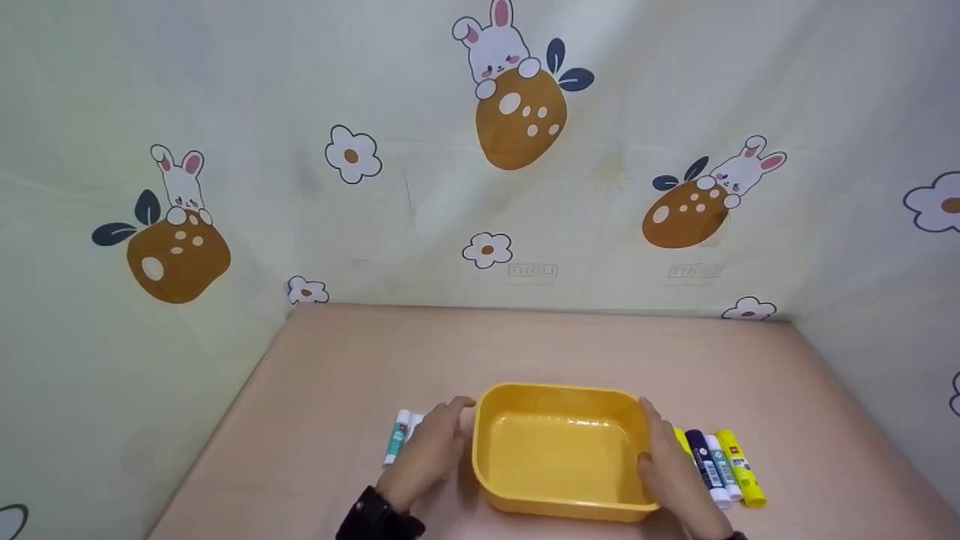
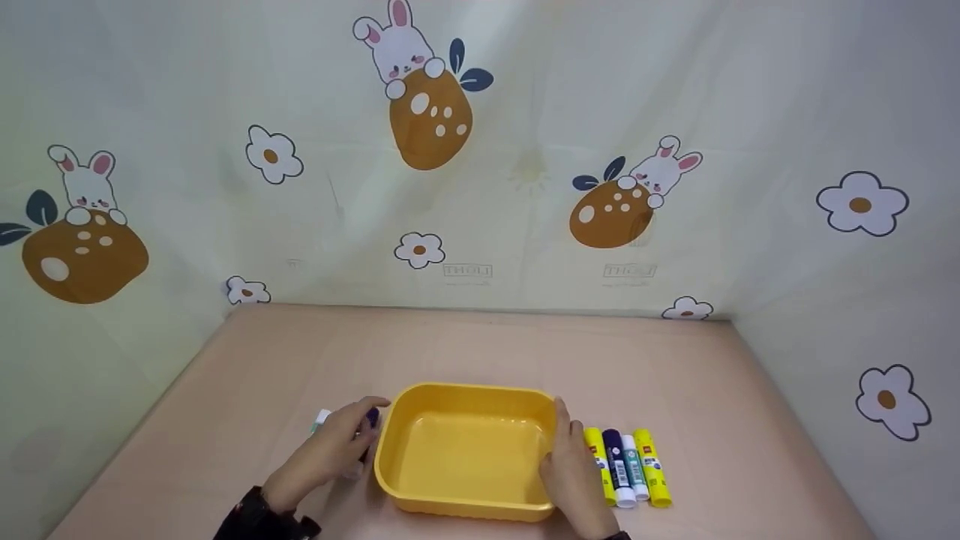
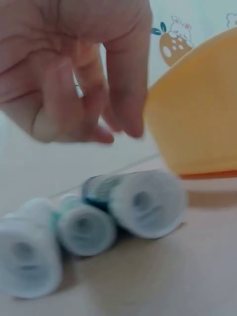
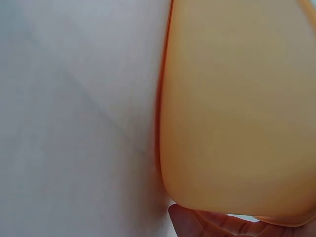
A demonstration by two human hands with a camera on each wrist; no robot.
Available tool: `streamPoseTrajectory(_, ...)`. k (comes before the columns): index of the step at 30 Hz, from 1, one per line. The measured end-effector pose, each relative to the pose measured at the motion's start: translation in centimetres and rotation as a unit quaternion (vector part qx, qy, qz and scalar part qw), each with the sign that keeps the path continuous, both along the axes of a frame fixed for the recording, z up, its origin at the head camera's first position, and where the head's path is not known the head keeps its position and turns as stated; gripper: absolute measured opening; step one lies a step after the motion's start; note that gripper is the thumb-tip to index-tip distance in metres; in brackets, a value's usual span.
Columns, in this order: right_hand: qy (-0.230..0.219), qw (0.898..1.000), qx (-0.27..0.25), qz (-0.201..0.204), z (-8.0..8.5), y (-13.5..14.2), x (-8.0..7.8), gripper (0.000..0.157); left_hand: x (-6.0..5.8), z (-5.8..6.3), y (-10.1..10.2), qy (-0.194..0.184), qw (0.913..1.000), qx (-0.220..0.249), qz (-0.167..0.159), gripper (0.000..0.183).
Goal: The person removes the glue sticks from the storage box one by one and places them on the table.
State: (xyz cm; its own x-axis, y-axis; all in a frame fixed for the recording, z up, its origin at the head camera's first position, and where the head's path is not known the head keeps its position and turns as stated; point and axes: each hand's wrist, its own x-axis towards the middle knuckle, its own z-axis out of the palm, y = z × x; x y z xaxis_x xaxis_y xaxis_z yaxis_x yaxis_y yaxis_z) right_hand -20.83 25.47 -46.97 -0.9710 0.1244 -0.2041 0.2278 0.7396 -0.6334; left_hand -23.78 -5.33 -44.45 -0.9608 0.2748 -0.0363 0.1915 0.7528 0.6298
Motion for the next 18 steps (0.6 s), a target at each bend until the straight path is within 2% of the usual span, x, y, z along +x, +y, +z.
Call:
streamPoseTrajectory(2, -0.002, 1.000, 0.001, 0.001, 0.0, 0.0, 0.0, 0.075, 0.2, 0.0, 0.7, -0.017, 0.9990, 0.042, -0.005, 0.044)
streamPoseTrajectory(4, -0.002, 1.000, -0.001, 0.002, 0.1, 0.0, 0.0, 0.076, 0.4, -0.2, 1.4, -0.037, 0.9971, 0.067, -0.002, 0.059)
streamPoseTrajectory(6, 0.003, 1.000, 0.006, 0.006, 0.1, 0.0, 0.0, 0.075, 0.5, -0.5, 2.0, -0.057, 0.9965, 0.061, 0.004, 0.067)
streamPoseTrajectory(10, 0.005, 1.000, 0.013, 0.007, 0.1, 0.0, 0.0, 0.075, 0.6, -1.2, 2.6, -0.070, 0.9972, 0.024, 0.010, 0.058)
streamPoseTrajectory(18, 0.004, 1.000, 0.004, 0.012, 0.1, 0.2, -0.2, 0.075, 0.4, -1.4, 2.9, -0.084, 0.9964, 0.008, 0.006, 0.054)
